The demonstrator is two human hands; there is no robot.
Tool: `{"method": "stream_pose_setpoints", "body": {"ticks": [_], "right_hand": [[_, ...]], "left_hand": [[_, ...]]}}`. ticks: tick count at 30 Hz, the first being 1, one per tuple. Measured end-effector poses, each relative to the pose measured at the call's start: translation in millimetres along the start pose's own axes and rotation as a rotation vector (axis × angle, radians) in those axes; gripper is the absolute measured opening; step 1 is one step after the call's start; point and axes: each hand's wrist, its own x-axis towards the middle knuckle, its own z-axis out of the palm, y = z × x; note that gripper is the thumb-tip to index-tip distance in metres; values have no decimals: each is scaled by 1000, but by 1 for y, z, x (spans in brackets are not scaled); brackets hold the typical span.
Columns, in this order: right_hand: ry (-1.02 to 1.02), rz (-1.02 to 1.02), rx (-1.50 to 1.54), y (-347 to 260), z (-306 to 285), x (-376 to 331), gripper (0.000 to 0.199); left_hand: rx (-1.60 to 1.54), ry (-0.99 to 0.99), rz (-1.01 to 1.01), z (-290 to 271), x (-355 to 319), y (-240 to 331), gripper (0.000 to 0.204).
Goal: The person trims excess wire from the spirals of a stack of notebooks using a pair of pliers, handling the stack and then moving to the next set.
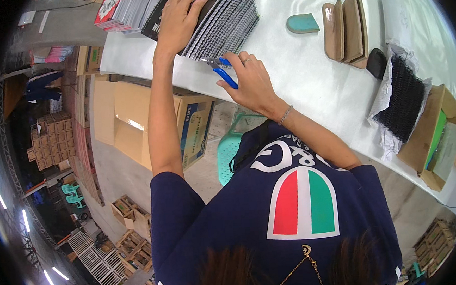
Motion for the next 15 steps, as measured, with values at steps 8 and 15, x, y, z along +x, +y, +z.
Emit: {"method": "stream_pose_setpoints", "body": {"ticks": [8, 15], "right_hand": [[-17, -69, -65, 4, 3, 6, 54], [13, -55, 262, 13, 19, 3, 53]], "left_hand": [[4, -7, -4, 0, 2, 2, 36], [-18, -16, -22, 0, 3, 4, 37]]}}
